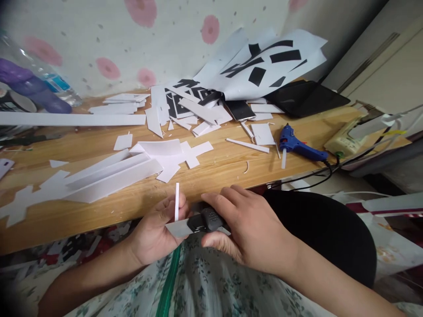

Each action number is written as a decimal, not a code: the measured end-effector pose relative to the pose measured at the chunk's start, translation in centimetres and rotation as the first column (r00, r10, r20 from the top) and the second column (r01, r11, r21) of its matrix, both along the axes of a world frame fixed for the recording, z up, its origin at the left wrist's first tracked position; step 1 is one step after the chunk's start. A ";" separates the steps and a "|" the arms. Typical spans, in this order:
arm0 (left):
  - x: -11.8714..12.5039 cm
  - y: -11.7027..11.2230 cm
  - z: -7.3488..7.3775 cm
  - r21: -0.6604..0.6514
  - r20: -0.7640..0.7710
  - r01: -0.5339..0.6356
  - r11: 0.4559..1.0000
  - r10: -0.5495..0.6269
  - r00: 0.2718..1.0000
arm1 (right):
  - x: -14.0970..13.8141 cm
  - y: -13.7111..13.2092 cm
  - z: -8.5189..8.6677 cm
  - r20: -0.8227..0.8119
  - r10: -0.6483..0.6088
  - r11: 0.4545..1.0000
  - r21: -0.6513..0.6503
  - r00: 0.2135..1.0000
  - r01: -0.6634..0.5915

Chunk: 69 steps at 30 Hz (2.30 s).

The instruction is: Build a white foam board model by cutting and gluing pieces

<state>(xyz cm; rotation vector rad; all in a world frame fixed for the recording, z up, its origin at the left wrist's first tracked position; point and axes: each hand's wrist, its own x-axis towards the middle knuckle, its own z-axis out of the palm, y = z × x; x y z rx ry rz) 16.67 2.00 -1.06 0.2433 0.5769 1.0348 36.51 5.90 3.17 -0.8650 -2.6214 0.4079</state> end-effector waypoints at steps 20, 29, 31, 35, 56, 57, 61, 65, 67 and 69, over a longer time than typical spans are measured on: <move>1.0 -0.4 1.3 0.048 0.084 0.052 0.997 -0.056 0.995 | 0.0 -0.9 -0.2 0.023 -0.043 0.985 0.165 0.999 0.039; 1.0 -0.4 1.3 0.072 0.121 0.055 0.996 -0.064 0.991 | -0.1 -1.0 -0.2 0.019 -0.046 0.985 0.170 0.999 0.042; 1.0 -0.4 1.3 0.076 0.116 0.057 0.995 -0.066 0.991 | -0.2 -1.0 -0.1 0.016 -0.040 0.985 0.166 0.999 0.037; 1.0 -0.5 1.2 0.089 0.100 0.047 0.995 -0.056 0.993 | -0.4 -1.1 0.0 -0.007 -0.032 0.990 0.136 0.999 0.033; 0.8 -1.0 0.7 0.116 0.090 0.035 0.993 -0.046 0.995 | -0.4 -0.9 0.0 -0.011 -0.033 0.992 0.123 0.999 0.034; 0.8 -1.0 0.6 0.118 0.090 0.029 0.993 -0.040 0.995 | -0.4 -0.9 0.0 -0.011 -0.026 0.993 0.115 1.000 0.027; 0.8 -0.9 0.6 0.130 0.104 0.000 0.991 -0.013 0.995 | -0.4 -1.1 0.1 -0.013 0.010 0.997 0.080 1.000 -0.009; 0.9 -0.8 0.9 0.136 0.092 0.011 0.991 -0.024 0.995 | -0.5 -1.0 -0.1 -0.008 -0.004 0.996 0.094 1.000 0.005; 0.8 -0.8 1.0 0.131 0.091 0.025 0.991 -0.037 0.995 | -0.4 -0.9 -0.2 -0.010 -0.013 0.993 0.113 1.000 0.014; 0.7 -0.9 0.9 0.124 0.095 0.031 0.992 -0.043 0.995 | -0.3 -0.9 -0.3 -0.014 -0.019 0.991 0.134 1.000 0.021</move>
